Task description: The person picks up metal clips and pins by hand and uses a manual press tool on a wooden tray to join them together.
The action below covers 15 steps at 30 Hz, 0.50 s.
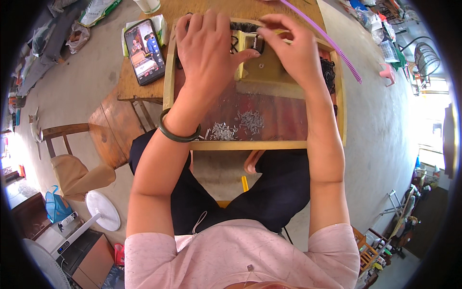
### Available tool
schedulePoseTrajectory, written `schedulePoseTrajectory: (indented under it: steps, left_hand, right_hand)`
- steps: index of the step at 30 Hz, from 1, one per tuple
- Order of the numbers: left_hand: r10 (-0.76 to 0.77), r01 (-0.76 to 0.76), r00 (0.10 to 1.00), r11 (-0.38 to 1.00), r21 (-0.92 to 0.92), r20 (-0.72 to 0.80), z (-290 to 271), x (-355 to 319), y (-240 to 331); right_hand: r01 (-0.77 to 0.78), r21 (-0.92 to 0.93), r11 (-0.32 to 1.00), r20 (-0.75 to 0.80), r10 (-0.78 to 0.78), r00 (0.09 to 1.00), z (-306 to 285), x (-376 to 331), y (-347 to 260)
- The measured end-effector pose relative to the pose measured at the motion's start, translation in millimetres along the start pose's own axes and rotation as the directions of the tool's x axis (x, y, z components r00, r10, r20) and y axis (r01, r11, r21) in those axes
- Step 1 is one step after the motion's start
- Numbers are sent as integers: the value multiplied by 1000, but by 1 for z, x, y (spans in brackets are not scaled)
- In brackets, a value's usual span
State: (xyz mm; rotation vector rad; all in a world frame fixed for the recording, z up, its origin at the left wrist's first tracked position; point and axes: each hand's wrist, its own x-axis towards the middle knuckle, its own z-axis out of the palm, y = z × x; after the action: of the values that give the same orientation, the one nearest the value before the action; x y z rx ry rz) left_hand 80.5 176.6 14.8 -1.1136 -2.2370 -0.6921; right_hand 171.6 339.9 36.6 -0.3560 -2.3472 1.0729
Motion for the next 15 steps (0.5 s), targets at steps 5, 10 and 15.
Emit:
schedulePoseTrajectory:
  steps: [5, 10, 15]
  left_hand:
    - [73, -65, 980, 997, 51, -182, -3, 4, 13]
    - [-15, 6, 987, 998, -61, -162, 5, -6, 9]
    - [73, -95, 995, 915, -393, -71, 3, -5, 3]
  right_hand:
    - [204, -272, 940, -162, -254, 954, -2, -14, -15]
    - [105, -411, 906, -38, -132, 990, 0, -20, -10]
    - [-100, -19, 995, 114, 102, 988, -18, -26, -12]
